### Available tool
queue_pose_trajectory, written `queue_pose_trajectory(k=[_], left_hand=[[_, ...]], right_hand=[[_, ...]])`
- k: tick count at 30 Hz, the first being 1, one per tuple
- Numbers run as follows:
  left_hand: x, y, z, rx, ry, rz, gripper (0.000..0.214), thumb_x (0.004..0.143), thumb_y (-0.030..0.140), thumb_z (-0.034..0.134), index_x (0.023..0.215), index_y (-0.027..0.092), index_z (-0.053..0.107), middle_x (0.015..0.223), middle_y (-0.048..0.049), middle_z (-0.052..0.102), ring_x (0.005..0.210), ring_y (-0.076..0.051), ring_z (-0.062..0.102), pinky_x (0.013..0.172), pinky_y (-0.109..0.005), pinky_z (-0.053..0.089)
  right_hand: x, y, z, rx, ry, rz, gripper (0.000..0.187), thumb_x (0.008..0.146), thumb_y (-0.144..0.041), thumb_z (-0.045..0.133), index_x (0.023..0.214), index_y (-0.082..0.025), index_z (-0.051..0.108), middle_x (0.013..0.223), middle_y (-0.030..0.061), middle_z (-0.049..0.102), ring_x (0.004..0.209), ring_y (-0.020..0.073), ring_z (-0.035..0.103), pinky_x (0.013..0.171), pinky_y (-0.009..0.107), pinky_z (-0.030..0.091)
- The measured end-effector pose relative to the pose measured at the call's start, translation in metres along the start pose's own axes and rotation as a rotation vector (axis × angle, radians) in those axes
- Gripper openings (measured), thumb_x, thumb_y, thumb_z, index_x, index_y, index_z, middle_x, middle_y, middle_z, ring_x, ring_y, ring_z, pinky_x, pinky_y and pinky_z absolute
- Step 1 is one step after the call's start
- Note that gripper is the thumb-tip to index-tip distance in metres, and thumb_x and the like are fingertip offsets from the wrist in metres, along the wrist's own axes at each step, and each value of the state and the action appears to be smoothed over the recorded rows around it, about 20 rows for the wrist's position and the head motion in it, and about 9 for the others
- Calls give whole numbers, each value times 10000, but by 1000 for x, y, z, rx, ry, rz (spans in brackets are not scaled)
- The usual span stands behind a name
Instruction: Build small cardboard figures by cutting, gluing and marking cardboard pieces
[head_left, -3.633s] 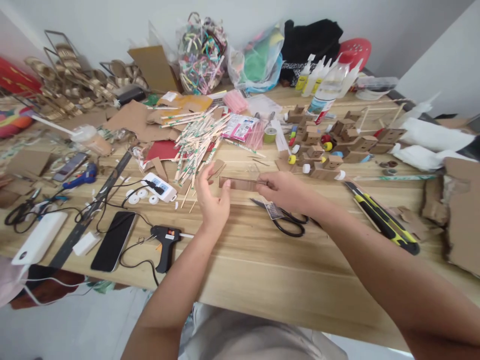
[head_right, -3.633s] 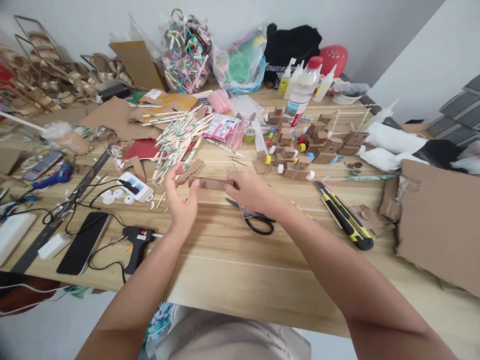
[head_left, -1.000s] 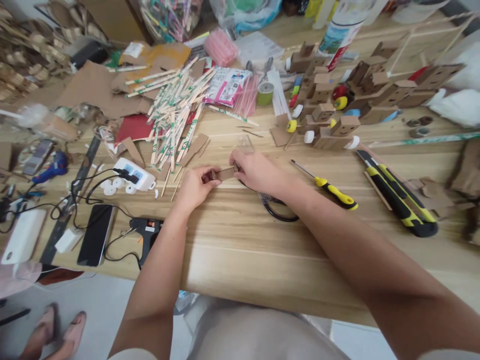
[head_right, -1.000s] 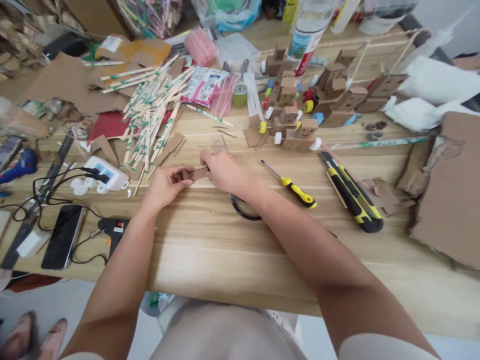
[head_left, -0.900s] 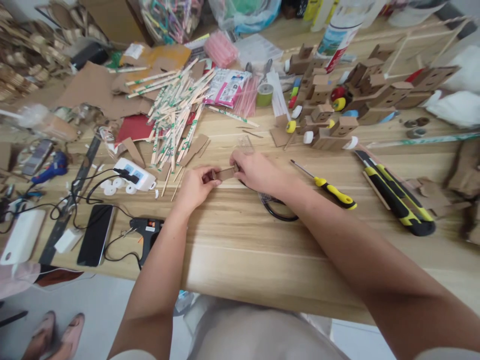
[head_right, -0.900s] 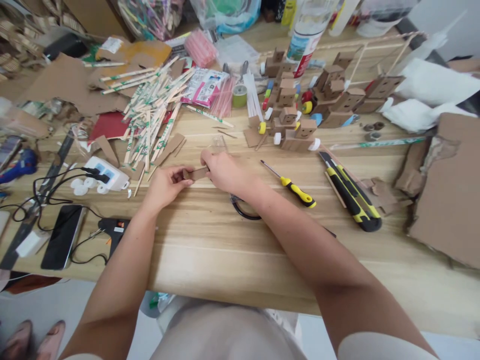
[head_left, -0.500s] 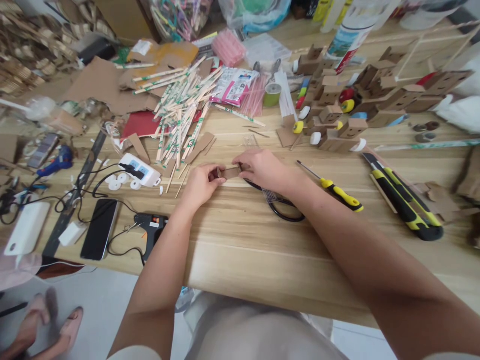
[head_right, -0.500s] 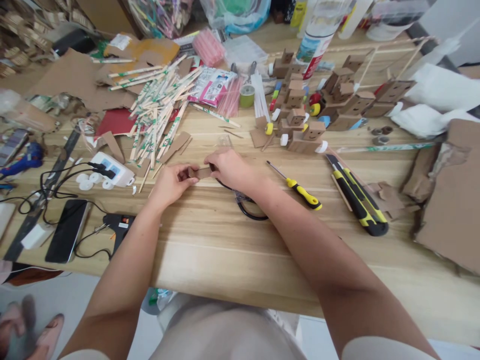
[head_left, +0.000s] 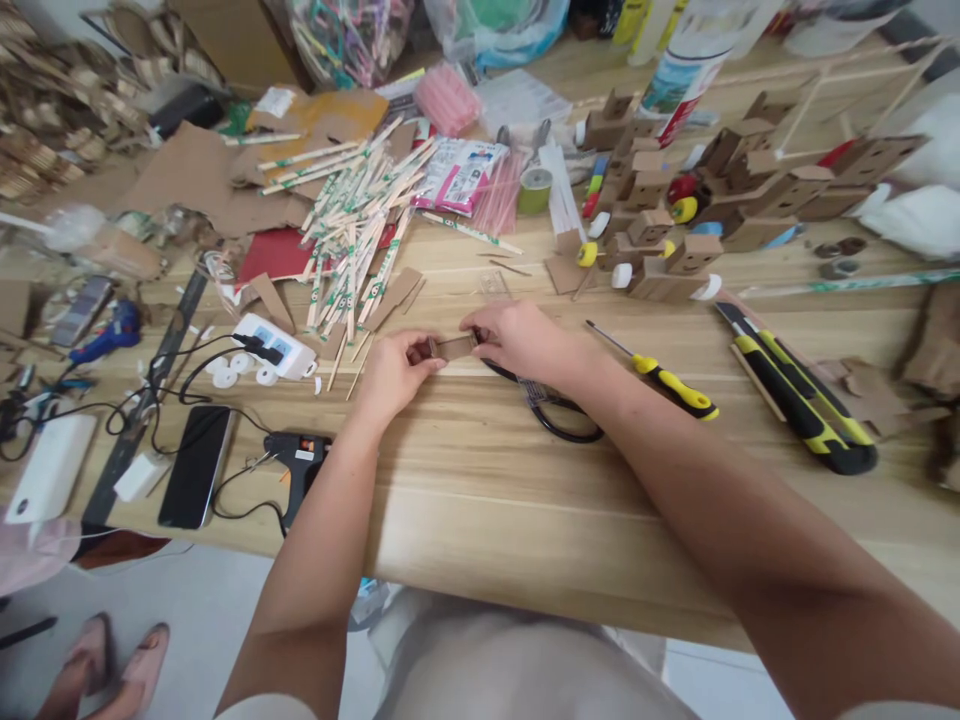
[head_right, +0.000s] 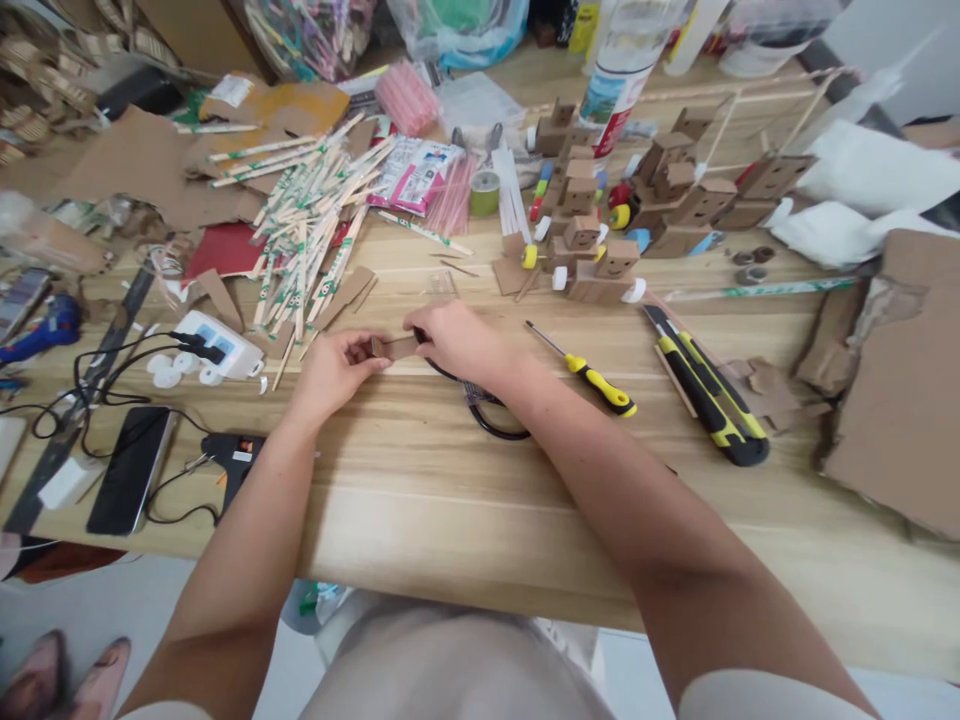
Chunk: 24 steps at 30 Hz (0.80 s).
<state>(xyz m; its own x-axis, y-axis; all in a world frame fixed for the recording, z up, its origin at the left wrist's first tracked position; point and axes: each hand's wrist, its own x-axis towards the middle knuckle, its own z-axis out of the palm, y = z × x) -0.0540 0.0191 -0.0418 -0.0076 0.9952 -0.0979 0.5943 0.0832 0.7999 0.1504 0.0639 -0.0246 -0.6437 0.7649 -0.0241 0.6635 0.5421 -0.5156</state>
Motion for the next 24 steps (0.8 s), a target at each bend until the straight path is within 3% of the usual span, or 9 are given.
queue_pose_trajectory(k=[12,24], left_hand=[[1,2,-1,65,-16,6,252,696,164,805,946,194,824,721,22,697,633,-146,599,666,-283,523],[2,7,0,206,-10,57,156,717,168,793,872,192,802,692,20,702,657,-167,622,721,-298,523]], right_hand=[[2,1,-1,3,2,4,316,875,-101,672,1162,-175,785,973,73,804,907,230,725,823,311,512],[8,6,1,-30,0,-36,322,841,-110,684,1144,-156,781,1020,77,791,879,218,692,835,327,499]])
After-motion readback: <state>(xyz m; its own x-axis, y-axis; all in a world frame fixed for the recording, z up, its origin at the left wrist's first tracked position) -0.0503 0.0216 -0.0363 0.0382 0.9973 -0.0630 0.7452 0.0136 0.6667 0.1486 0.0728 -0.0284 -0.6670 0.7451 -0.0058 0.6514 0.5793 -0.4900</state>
